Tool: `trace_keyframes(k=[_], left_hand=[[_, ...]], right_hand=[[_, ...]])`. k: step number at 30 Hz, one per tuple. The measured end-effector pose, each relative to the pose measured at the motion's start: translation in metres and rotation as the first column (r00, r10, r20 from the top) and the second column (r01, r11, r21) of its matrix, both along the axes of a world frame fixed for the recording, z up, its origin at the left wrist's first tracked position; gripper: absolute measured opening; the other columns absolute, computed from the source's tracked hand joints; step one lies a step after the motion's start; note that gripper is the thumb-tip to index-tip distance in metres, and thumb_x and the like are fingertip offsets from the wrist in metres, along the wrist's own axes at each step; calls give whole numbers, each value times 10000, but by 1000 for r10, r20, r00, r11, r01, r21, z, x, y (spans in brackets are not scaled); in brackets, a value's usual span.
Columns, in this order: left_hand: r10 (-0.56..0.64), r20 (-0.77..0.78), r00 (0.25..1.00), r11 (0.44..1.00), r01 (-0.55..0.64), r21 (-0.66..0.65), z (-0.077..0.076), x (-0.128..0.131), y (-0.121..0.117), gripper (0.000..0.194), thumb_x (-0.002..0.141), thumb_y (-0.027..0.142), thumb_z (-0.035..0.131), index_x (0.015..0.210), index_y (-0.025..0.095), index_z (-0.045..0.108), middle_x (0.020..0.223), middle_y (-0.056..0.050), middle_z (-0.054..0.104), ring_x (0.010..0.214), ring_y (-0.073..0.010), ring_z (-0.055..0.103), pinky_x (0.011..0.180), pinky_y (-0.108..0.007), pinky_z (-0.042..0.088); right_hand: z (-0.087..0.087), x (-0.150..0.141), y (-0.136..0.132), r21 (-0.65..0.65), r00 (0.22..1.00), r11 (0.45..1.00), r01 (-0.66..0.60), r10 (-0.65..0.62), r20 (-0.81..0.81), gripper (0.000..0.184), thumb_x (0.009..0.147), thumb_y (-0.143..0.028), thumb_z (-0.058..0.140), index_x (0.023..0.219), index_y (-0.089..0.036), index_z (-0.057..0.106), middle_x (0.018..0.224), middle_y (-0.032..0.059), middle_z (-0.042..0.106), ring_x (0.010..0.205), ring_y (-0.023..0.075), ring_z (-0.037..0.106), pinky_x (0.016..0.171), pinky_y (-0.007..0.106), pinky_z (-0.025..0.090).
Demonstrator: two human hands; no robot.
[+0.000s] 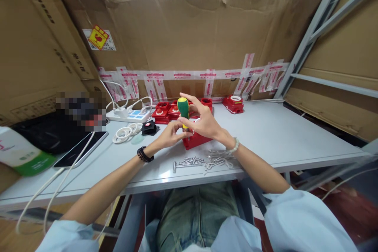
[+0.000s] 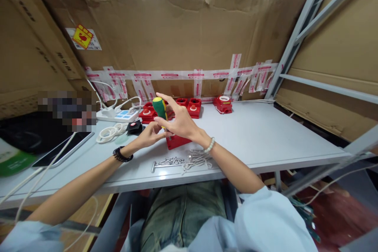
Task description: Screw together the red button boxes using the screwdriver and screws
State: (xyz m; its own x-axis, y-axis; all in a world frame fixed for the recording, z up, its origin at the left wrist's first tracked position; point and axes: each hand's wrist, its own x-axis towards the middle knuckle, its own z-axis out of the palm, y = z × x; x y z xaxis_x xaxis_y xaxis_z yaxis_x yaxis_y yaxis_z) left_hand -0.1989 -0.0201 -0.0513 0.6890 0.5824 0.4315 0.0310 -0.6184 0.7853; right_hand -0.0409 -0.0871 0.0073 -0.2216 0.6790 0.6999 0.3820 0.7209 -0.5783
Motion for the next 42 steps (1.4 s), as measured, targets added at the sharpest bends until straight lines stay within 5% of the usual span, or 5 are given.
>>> trace_keyframes(k=[5, 13, 30, 38, 42], left_hand=[[11, 0, 1000, 1000, -11, -7, 1, 1, 0, 345, 752, 446, 759, 667, 139, 627, 645, -19, 641, 628, -135, 563, 658, -270, 472], [-49, -24, 999, 998, 50, 42, 10, -4, -6, 341, 862, 469, 645, 817, 145, 740, 835, -78, 756, 814, -210, 667, 817, -331, 506], [-17, 76, 997, 998, 22, -60, 0, 8, 8, 391, 682, 467, 815, 601, 131, 632, 615, -17, 622, 608, -118, 527, 631, -265, 444], [-52, 35, 998, 998, 50, 45, 6, -1, -1, 288, 847, 424, 674, 831, 144, 739, 805, -51, 725, 750, -162, 618, 723, -275, 471], [-39, 53, 998, 999, 37, 32, 3, 1, -1, 281, 805, 417, 723, 795, 137, 739, 784, -57, 730, 743, -167, 624, 733, -283, 475]], right_hand=[[0, 1, 1, -16, 999, 1000, 26, -26, -30, 638, 797, -370, 695, 1364, -217, 446, 981, 31, 661, 804, 158, 648, 790, 358, 578], [2, 3, 0, -50, 999, 998, -33, 32, -12, 653, 845, -312, 629, 1436, -208, 369, 920, 15, 630, 826, 164, 650, 821, 385, 580], [3, 0, -1, -63, 997, 997, 45, -48, -59, 553, 805, -323, 672, 1309, -174, 501, 927, 43, 669, 827, 173, 658, 800, 362, 572], [3, -1, -3, -59, 997, 997, 55, -59, -58, 541, 818, -345, 668, 1314, -200, 506, 933, 35, 673, 824, 173, 656, 775, 356, 575], [4, -2, -4, -81, 996, 996, 43, -49, -69, 531, 816, -318, 661, 1308, -192, 503, 872, 15, 659, 775, 156, 646, 731, 332, 572]])
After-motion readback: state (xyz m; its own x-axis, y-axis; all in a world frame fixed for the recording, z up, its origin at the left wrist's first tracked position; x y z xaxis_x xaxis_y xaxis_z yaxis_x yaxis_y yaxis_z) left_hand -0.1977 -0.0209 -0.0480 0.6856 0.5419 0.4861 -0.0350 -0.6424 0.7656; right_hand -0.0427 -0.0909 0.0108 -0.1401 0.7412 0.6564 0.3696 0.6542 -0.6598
